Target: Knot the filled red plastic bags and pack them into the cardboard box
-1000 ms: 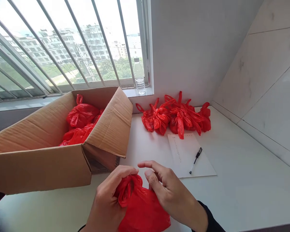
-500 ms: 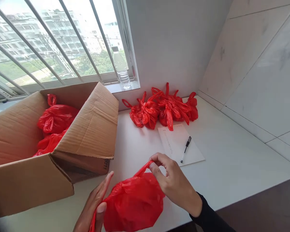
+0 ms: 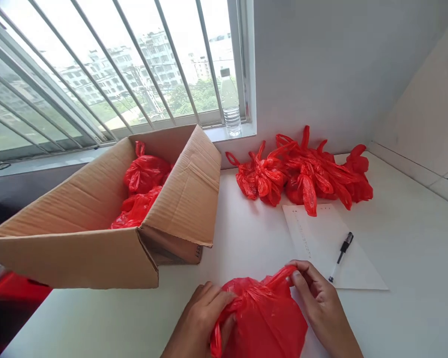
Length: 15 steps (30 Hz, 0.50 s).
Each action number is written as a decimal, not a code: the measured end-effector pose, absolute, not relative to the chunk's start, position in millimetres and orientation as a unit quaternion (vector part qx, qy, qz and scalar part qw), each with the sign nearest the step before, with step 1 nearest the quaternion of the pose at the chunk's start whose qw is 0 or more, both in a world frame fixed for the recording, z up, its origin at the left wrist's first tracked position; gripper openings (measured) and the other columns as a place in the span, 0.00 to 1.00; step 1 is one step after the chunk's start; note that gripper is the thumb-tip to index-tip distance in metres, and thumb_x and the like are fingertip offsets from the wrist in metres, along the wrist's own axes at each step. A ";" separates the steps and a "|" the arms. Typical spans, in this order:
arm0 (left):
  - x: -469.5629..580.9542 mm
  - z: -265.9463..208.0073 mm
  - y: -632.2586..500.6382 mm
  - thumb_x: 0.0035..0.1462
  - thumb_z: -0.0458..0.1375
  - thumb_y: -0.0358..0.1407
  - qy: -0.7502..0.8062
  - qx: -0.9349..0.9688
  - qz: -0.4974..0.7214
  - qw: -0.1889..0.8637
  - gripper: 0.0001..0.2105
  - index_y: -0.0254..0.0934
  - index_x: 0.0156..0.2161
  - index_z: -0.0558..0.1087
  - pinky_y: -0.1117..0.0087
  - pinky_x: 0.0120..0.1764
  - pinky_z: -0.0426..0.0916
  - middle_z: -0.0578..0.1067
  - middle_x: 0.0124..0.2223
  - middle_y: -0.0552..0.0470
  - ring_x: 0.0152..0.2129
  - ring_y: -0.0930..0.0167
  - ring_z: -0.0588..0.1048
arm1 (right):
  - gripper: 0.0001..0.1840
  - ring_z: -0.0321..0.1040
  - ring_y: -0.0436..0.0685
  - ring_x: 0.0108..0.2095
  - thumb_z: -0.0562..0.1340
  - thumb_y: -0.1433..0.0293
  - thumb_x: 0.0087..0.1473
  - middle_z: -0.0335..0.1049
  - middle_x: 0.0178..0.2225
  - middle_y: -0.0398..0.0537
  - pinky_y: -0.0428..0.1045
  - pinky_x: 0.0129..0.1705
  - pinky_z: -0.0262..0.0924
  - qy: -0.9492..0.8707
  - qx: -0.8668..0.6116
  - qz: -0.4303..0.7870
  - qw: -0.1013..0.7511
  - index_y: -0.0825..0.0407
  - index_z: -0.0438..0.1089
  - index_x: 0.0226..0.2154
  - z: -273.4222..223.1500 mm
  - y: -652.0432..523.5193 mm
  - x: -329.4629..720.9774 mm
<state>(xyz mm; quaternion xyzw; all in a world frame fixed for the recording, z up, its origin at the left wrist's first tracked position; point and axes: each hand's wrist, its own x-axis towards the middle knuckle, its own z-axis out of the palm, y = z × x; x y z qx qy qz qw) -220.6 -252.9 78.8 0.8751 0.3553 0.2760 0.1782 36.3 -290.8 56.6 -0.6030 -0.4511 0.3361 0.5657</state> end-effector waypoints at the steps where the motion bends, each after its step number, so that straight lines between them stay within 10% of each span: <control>1: -218.5 78.5 -249.8 0.52 0.56 0.26 0.350 0.879 0.258 0.195 0.11 0.38 0.40 0.76 0.66 0.35 0.67 0.77 0.34 0.47 0.31 0.64 0.72 | 0.22 0.73 0.59 0.36 0.62 0.48 0.60 0.74 0.34 0.46 0.49 0.38 0.71 -0.431 -0.608 0.335 0.577 0.47 0.71 0.47 51.0 -291.4 37.6; 8: -225.3 183.8 -259.3 0.66 0.53 0.40 0.271 0.804 0.309 0.430 0.10 0.36 0.38 0.70 0.76 0.27 0.59 0.73 0.31 0.53 0.25 0.75 0.66 | 0.26 0.77 0.63 0.34 0.65 0.47 0.54 0.77 0.33 0.48 0.50 0.33 0.74 -0.401 -0.619 0.308 0.601 0.47 0.73 0.48 38.5 -292.4 43.6; 15: -259.4 330.3 -241.9 0.63 0.59 0.40 0.369 0.642 0.620 0.260 0.06 0.40 0.39 0.75 0.76 0.30 0.66 0.73 0.35 0.56 0.33 0.72 0.74 | 0.21 0.75 0.60 0.32 0.61 0.47 0.58 0.74 0.27 0.45 0.48 0.31 0.70 -0.472 -0.644 0.268 0.539 0.44 0.73 0.45 11.6 -281.1 57.8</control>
